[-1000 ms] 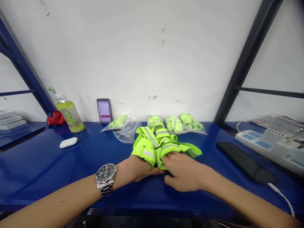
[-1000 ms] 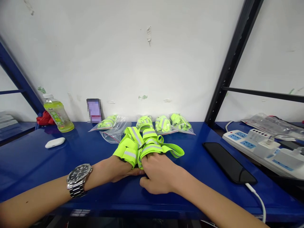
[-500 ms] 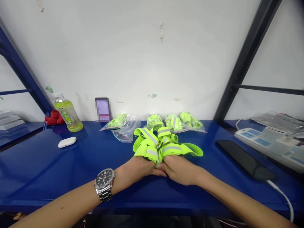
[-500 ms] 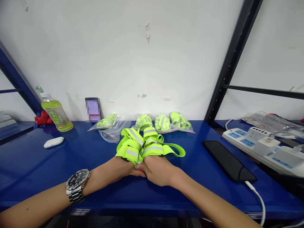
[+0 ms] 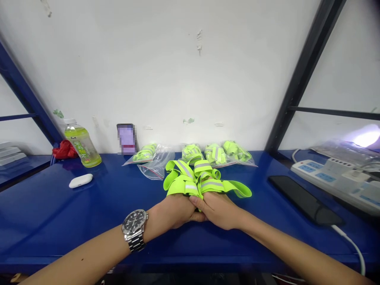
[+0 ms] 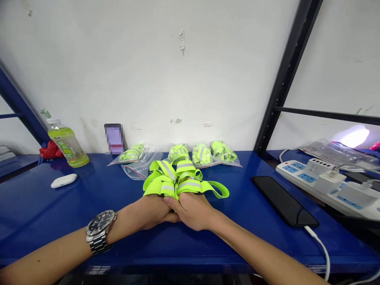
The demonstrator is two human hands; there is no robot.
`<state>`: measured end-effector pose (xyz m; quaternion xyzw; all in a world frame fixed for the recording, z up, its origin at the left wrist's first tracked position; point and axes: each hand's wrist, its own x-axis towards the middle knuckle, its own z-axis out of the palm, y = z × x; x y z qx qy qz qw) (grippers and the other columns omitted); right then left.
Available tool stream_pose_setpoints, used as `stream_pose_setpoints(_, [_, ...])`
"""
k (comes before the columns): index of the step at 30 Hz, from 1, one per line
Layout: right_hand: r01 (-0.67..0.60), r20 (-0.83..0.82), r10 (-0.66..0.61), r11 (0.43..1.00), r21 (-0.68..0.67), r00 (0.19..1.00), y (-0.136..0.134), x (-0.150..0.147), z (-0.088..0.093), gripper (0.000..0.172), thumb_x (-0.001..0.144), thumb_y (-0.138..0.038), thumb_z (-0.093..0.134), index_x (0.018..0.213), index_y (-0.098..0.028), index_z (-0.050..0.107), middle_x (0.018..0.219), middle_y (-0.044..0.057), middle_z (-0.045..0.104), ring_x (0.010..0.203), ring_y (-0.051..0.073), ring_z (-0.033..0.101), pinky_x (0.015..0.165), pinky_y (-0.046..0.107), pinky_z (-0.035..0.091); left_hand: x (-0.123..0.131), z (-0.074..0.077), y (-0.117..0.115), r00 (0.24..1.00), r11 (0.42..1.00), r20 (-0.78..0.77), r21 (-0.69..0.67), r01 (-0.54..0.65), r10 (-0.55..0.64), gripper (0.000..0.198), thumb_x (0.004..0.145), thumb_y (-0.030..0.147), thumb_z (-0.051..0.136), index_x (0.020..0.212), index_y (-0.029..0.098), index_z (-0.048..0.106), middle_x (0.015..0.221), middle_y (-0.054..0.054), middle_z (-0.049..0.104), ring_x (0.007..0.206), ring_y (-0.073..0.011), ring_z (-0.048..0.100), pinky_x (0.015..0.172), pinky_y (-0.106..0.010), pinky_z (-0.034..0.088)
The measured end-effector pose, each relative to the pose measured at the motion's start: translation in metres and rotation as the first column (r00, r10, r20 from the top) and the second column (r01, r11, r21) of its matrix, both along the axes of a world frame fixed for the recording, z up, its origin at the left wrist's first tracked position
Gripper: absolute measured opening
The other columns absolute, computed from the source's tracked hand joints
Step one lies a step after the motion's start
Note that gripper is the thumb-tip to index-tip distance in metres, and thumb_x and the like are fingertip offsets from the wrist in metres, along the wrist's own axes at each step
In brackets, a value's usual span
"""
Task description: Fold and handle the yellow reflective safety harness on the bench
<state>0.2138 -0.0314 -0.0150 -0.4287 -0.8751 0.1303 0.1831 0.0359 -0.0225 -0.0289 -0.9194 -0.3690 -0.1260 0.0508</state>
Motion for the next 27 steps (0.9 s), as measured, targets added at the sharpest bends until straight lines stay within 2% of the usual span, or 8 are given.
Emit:
stream_pose_setpoints(2, [0.024, -0.003, -0.024, 1.0, 0.019, 1.0, 0.0, -0.001, -0.002, 0.059, 0.1, -0.048, 0.018, 0.072, -0.018, 0.059, 0.058, 0.002, 0.051, 0.055, 0.015, 0.043, 0.059, 0.029, 0.033, 0.003, 0.004, -0.006, 0.997, 1.0, -0.076, 0.0, -0.017, 0.017, 0.025, 0.086, 0.041, 0.056, 0.081, 0.019, 0.065, 0.073, -0.005, 0.066, 0.069, -0.0201, 0.062, 0.068, -0.03, 0.049])
stream_pose_setpoints(4, [0.05, 0.004, -0.05, 0.997, 0.053, 0.999, 0.0, 0.0, -0.004, 0.053, 0.1, -0.041, 0.019, 0.076, -0.017, 0.06, 0.063, 0.004, 0.055, 0.059, 0.016, 0.046, 0.062, 0.029, 0.034, 0.005, 0.005, -0.015, 0.993, 0.995, -0.058, 0.031, -0.096, 0.098, 0.037, 0.089, 0.048, 0.05, 0.085, 0.014, 0.064, 0.073, -0.009, 0.064, 0.069, -0.0233, 0.062, 0.066, -0.034, 0.051])
stream_pose_setpoints(8, [0.058, 0.064, -0.069, 0.986, 0.157, 0.996, 0.003, 0.0, -0.006, 0.042, 0.099, -0.031, 0.024, 0.079, -0.015, 0.058, 0.079, 0.009, 0.061, 0.071, 0.019, 0.05, 0.069, 0.031, 0.035, 0.007, -0.001, -0.032, 0.985, 0.978, 0.034, 0.112, -0.174, 0.172, 0.039, 0.088, 0.045, 0.055, 0.11, 0.013, 0.06, 0.09, -0.012, 0.063, 0.083, -0.0278, 0.063, 0.072, -0.041, 0.054])
stream_pose_setpoints(11, [0.041, 0.033, -0.046, 0.988, 0.15, 0.998, 0.003, 0.002, -0.005, 0.04, 0.099, -0.031, 0.024, 0.084, -0.016, 0.058, 0.087, 0.009, 0.062, 0.078, 0.019, 0.052, 0.074, 0.032, 0.035, 0.007, -0.005, -0.034, 0.975, 0.969, 0.072, 0.115, -0.219, 0.212, 0.038, 0.088, 0.045, 0.057, 0.11, 0.014, 0.06, 0.091, -0.011, 0.061, 0.083, -0.0271, 0.062, 0.071, -0.042, 0.054])
stream_pose_setpoints(17, [-0.051, 0.036, 0.054, 0.996, -0.08, 0.998, 0.001, 0.01, -0.003, 0.041, 0.099, -0.04, 0.027, 0.082, -0.019, 0.057, 0.079, 0.003, 0.061, 0.071, 0.018, 0.053, 0.069, 0.031, 0.038, 0.007, 0.004, -0.03, 0.986, 0.996, 0.144, 0.018, -0.093, 0.089, 0.019, 0.09, 0.029, 0.052, 0.086, 0.014, 0.063, 0.086, -0.008, 0.056, 0.083, -0.021, 0.056, 0.074, -0.036, 0.052])
stream_pose_setpoints(21, [-0.122, -0.045, 0.116, 0.976, -0.18, 0.992, 0.001, 0.013, 0.003, 0.037, 0.098, -0.041, 0.031, 0.081, -0.019, 0.056, 0.084, 0.004, 0.063, 0.078, 0.018, 0.057, 0.073, 0.03, 0.042, 0.008, 0.01, -0.028, 0.99, 0.998, 0.132, 0.036, -0.06, 0.055, 0.022, 0.09, 0.019, 0.044, 0.074, 0.014, 0.059, 0.085, -0.008, 0.053, 0.084, -0.0201, 0.052, 0.075, -0.035, 0.05])
stream_pose_setpoints(24, [-0.144, -0.009, 0.145, 0.971, -0.19, 0.989, 0.001, 0.015, 0.009, 0.038, 0.099, -0.04, 0.029, 0.08, -0.019, 0.054, 0.084, 0.005, 0.063, 0.078, 0.019, 0.059, 0.074, 0.032, 0.045, 0.009, 0.007, -0.026, 0.997, 0.995, 0.078, 0.099, -0.026, 0.018, 0.023, 0.09, 0.017, 0.042, 0.074, 0.014, 0.058, 0.085, -0.008, 0.052, 0.084, -0.021, 0.051, 0.078, -0.038, 0.049])
stream_pose_setpoints(27, [-0.139, 0.055, 0.145, 0.985, -0.102, 0.988, -0.003, 0.022, 0.009, 0.032, 0.099, -0.037, 0.031, 0.089, -0.018, 0.055, 0.092, 0.007, 0.063, 0.083, 0.021, 0.061, 0.076, 0.035, 0.048, 0.007, 0.004, -0.024, 0.996, 0.994, 0.091, 0.106, -0.032, 0.022, 0.018, 0.089, 0.017, 0.044, 0.082, 0.013, 0.06, 0.088, -0.009, 0.053, 0.089, -0.0222, 0.051, 0.083, -0.038, 0.049])
